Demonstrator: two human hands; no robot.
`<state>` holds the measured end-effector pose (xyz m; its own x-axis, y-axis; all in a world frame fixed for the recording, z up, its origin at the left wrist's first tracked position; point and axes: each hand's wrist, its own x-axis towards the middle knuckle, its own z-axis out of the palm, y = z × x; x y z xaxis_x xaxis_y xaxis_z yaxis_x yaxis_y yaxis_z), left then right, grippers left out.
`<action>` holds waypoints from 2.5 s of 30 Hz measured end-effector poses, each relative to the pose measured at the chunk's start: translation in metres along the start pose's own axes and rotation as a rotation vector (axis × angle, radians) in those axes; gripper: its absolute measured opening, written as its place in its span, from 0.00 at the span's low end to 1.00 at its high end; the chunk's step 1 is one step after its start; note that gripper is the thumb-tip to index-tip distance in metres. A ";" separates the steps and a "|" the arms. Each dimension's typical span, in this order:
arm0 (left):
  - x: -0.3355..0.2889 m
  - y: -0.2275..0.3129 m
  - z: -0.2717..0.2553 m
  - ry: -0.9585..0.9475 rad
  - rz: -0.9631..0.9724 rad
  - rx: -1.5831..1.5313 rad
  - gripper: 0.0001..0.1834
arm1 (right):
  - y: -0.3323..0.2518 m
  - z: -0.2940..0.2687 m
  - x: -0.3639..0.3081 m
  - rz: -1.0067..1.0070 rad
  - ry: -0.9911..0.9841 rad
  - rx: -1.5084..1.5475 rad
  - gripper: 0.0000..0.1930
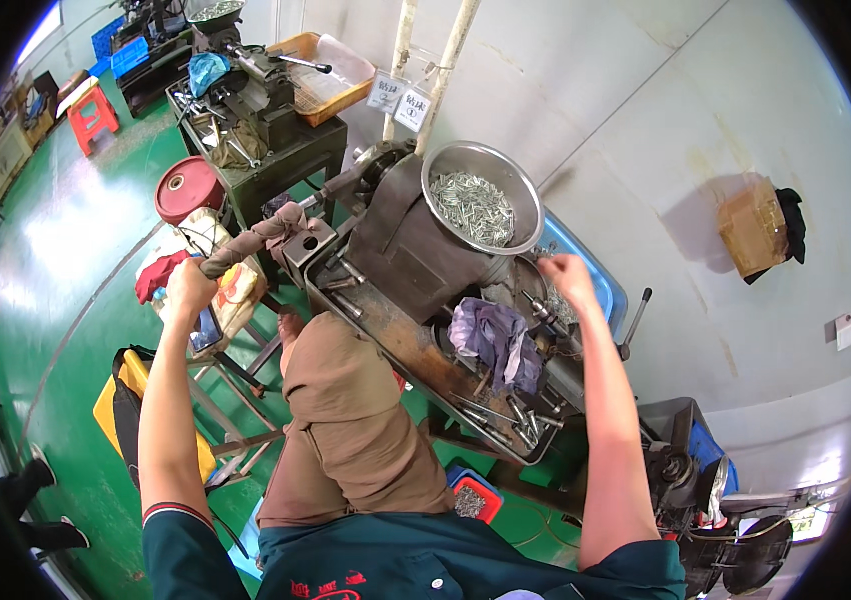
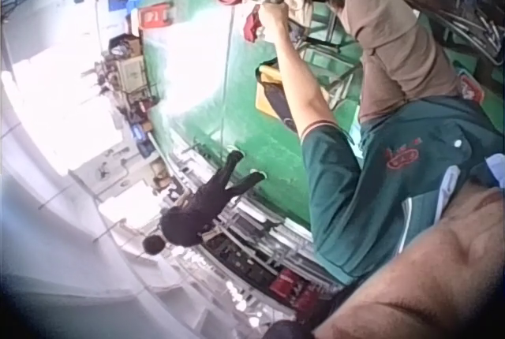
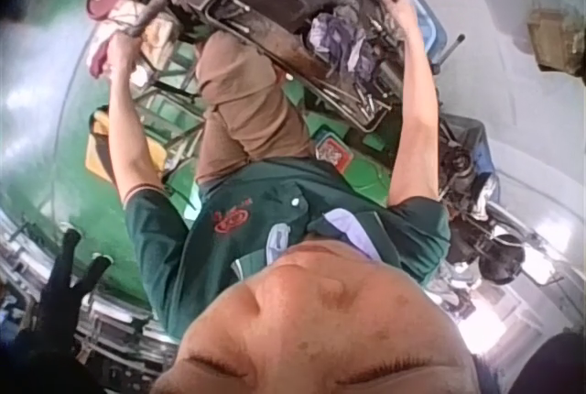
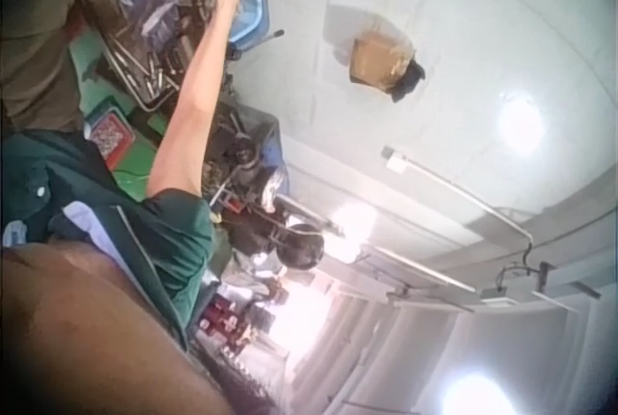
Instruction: The person operates an industrial machine to deburr or finish small metal parts, placing the parts into a bowl and then into a plastic tray.
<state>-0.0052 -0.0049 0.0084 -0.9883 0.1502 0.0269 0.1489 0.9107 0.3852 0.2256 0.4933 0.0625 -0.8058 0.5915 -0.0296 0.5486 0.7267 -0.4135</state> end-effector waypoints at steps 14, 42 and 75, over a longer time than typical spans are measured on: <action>0.000 -0.007 0.012 0.051 -0.002 -0.046 0.17 | 0.234 -0.065 -0.144 0.463 0.543 -0.424 0.24; -0.008 -0.002 0.013 0.077 -0.012 -0.039 0.14 | 0.139 -0.057 -0.250 0.613 0.509 -0.615 0.30; -0.039 0.011 0.021 0.126 -0.040 -0.116 0.11 | 0.010 0.054 -0.017 0.071 -0.020 0.393 0.10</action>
<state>0.0355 0.0078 -0.0079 -0.9907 0.0587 0.1226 0.1120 0.8636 0.4916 0.2323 0.4717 0.0098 -0.7751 0.6258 -0.0870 0.4793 0.4928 -0.7262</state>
